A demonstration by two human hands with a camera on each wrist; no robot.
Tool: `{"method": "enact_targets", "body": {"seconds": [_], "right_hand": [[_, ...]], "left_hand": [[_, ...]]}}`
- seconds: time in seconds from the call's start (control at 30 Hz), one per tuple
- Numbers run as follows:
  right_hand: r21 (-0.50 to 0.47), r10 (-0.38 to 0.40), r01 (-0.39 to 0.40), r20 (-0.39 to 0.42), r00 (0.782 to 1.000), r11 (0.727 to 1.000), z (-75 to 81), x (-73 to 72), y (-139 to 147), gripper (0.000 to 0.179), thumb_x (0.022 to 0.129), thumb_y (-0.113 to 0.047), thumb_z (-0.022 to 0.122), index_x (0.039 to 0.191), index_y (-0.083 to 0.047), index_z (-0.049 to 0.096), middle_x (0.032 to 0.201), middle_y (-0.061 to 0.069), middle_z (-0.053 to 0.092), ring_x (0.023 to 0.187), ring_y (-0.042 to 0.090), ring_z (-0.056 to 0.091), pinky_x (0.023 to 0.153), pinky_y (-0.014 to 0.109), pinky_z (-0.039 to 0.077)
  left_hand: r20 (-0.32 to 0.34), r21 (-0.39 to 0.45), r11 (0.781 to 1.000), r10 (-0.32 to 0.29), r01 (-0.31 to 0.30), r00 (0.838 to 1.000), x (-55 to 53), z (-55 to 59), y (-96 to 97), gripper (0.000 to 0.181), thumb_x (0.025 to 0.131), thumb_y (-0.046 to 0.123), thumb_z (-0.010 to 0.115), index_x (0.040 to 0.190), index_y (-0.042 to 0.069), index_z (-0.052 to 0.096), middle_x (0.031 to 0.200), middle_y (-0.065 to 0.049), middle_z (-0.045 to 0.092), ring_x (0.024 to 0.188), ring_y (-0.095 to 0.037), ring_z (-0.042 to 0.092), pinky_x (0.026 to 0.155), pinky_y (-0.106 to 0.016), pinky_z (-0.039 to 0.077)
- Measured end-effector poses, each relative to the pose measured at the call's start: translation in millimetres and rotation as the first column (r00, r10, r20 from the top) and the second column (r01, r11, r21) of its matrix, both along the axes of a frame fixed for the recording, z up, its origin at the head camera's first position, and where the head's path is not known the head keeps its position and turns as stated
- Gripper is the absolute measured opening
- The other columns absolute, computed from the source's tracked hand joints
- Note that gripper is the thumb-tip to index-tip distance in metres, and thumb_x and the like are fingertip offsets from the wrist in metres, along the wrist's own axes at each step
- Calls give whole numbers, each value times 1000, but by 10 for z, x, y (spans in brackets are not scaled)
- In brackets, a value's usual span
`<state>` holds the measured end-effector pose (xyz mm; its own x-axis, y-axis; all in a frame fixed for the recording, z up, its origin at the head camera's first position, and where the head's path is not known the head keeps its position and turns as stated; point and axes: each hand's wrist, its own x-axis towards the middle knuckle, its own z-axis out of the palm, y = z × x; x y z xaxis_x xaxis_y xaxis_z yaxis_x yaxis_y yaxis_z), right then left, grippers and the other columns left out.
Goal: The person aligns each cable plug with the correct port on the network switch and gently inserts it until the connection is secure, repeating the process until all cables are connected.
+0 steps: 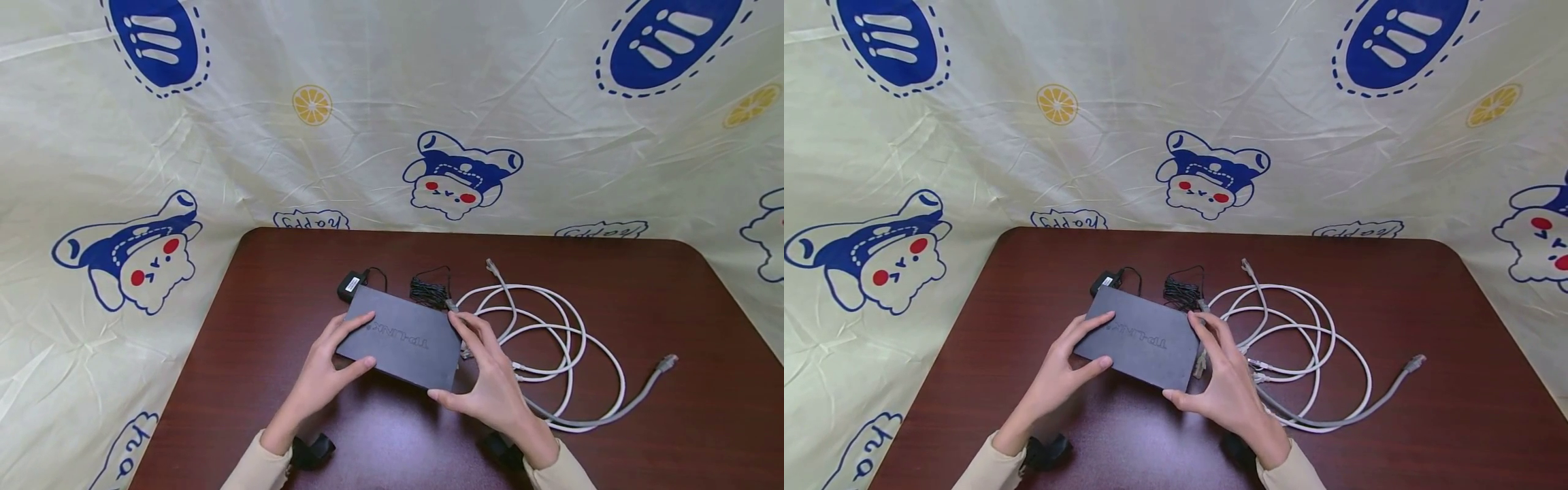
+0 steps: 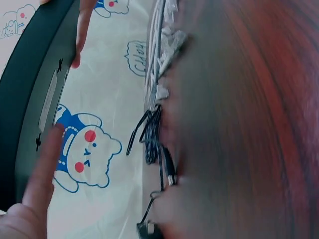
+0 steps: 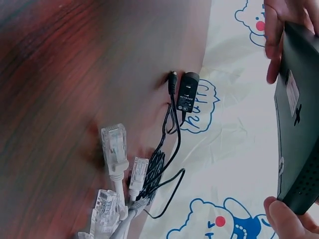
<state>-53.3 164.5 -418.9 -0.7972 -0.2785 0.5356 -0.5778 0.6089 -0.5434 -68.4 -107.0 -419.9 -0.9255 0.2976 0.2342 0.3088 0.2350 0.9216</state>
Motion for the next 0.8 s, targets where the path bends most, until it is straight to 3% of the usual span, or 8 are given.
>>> {"method": "enact_targets", "body": {"seconds": [0.1, 0.17, 0.43, 0.57, 0.67, 0.8], "right_hand": [[17, -11, 11, -3, 1000, 1000, 2, 16, -19, 99, 64, -50, 83, 142, -4, 43, 137, 12, 42, 111, 23, 50, 83, 28, 43], [25, -17, 17, -2, 1000, 1000, 2, 24, -32, 99, 65, -51, 82, 142, -3, 43, 136, 12, 42, 110, 23, 50, 80, 34, 45], [48, -37, 35, 43, 998, 998, -1, 58, -75, 103, 60, -43, 86, 143, -2, 41, 139, 13, 39, 111, 25, 49, 78, 43, 45], [53, -46, 42, 72, 996, 998, 0, 77, -89, 105, 59, -40, 88, 145, -3, 38, 140, 13, 37, 116, 26, 47, 82, 44, 45], [49, -36, 32, 72, 997, 998, -1, 87, -94, 105, 63, -46, 86, 146, -5, 37, 141, 13, 36, 118, 26, 46, 88, 35, 41], [30, 6, -8, 70, 998, 1000, -6, 93, -78, 98, 71, -55, 78, 146, -6, 37, 142, 13, 36, 120, 27, 43, 95, 21, 32]], "left_hand": [[84, 159, 987, -28, 14, 996, -1, -5, 28, 56, 86, 4, 71, 137, 15, 53, 139, -8, 39, 101, -22, 56, 74, -32, 53], [113, 228, 974, -34, 7, 993, -2, -10, 43, 53, 85, 0, 69, 135, 10, 54, 139, -10, 38, 99, -23, 57, 74, -31, 53], [105, 391, 920, -36, -8, 994, -11, -82, 79, 37, 84, -6, 66, 120, -4, 58, 138, -16, 41, 96, -23, 60, 75, -30, 52], [163, 430, 901, -12, -60, 987, 0, -64, 96, 35, 83, -5, 67, 118, -5, 58, 139, -15, 39, 81, -20, 64, 71, -28, 52], [203, 433, 895, 19, -107, 979, 7, -55, 95, 34, 83, -5, 67, 116, -6, 58, 142, -16, 36, 68, -15, 62, 68, -25, 51], [185, 456, 882, 35, -117, 982, -5, -47, 97, 33, 84, -7, 66, 115, -8, 56, 129, -21, 46, 60, -10, 58, 66, -24, 50]]}}
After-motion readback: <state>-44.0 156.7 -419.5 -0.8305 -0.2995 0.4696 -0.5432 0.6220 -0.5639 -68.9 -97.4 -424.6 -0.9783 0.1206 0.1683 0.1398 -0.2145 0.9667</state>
